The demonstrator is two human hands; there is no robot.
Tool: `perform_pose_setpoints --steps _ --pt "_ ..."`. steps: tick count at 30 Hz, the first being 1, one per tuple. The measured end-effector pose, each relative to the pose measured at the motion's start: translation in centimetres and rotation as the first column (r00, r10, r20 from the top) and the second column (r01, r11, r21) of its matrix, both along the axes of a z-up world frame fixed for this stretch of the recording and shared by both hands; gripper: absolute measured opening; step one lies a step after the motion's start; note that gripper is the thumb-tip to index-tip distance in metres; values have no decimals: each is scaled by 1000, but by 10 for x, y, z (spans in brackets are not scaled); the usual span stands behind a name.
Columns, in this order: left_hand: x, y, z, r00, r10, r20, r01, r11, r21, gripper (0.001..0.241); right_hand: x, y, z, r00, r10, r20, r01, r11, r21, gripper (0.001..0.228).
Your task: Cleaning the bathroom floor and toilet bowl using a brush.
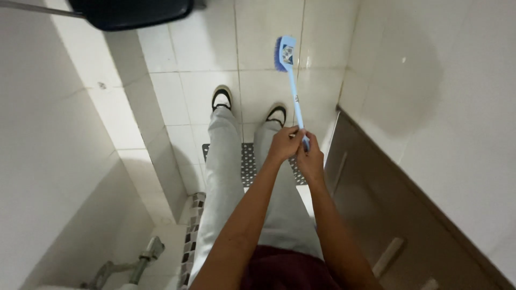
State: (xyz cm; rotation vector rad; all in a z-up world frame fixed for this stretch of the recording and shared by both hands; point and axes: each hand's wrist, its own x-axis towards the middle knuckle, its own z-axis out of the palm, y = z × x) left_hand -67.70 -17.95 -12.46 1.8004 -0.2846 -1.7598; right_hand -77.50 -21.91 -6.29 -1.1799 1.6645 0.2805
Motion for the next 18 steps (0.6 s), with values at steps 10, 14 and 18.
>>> perform_pose_setpoints --steps 10,14,18 --pt "-81 34 -213 978 -210 10 204 960 192 51 -73 52 -234 991 134 -10 -133 959 -250 51" --pt "-93 33 -270 949 -312 39 298 931 212 55 -86 58 -319 999 -15 -47 10 994 -109 33" --pt "-88 37 -282 952 -295 -87 307 921 239 54 -122 62 -395 992 -96 -87 87 991 -100 33"
